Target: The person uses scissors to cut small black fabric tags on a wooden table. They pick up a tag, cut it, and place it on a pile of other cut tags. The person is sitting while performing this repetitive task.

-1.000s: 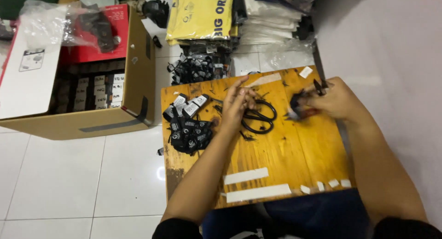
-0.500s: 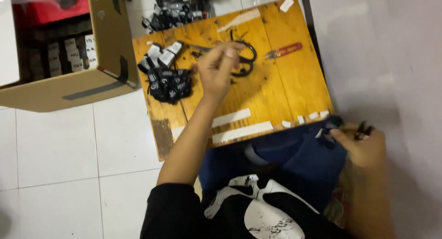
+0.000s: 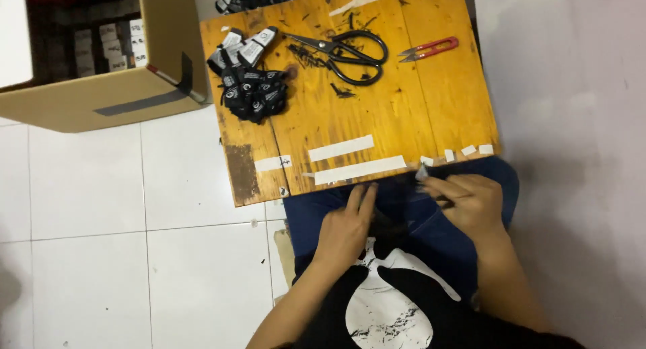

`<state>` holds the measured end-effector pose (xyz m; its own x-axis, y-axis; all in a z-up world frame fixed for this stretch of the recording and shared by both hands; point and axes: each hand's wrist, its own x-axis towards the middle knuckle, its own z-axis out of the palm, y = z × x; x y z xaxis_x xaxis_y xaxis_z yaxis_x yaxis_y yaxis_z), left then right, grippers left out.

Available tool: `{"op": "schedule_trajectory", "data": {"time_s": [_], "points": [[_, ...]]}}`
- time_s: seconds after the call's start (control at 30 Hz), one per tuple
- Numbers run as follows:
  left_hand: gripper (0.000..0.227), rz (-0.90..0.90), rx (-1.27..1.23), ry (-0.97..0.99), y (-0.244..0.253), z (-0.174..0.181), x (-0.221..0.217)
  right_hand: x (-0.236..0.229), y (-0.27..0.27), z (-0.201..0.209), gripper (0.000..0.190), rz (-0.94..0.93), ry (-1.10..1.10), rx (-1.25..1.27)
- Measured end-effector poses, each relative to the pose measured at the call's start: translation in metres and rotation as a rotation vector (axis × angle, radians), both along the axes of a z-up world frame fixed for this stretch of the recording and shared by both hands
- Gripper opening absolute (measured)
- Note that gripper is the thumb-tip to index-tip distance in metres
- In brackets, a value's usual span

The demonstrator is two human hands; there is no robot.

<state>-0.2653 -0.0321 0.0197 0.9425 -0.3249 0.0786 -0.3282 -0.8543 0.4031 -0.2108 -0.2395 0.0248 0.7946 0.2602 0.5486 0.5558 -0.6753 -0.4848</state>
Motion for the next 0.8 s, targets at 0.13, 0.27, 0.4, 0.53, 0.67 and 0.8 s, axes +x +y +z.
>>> {"op": "schedule_trajectory", "data": {"time_s": [0.13, 0.27, 0.4, 0.53, 0.67, 0.8], "points": [[0.042, 0.055, 0.083, -0.139, 0.003, -0.004, 0.001, 0.007, 0.006, -0.005, 0.013, 0.165, -0.057, -0.441], [0.024, 0.101, 0.129, -0.203, 0.001, -0.048, -0.002, 0.006, 0.013, -0.016, 0.012, 0.204, -0.013, -0.555], [0.011, 0.085, 0.065, -0.139, -0.002, -0.047, -0.003, 0.001, 0.021, 0.0, 0.012, 0.175, 0.123, -0.514], [0.011, 0.097, -0.029, -0.211, 0.0, -0.021, -0.002, 0.002, 0.015, 0.008, 0.016, 0.115, 0.21, -0.486], [0.009, 0.118, -0.098, -0.234, 0.002, -0.015, -0.002, -0.001, 0.012, 0.016, 0.019, 0.076, 0.388, -0.553], [0.006, 0.149, -0.273, -0.189, 0.012, 0.005, -0.001, -0.01, -0.004, -0.001, 0.032, 0.032, 0.572, -0.639]]}}
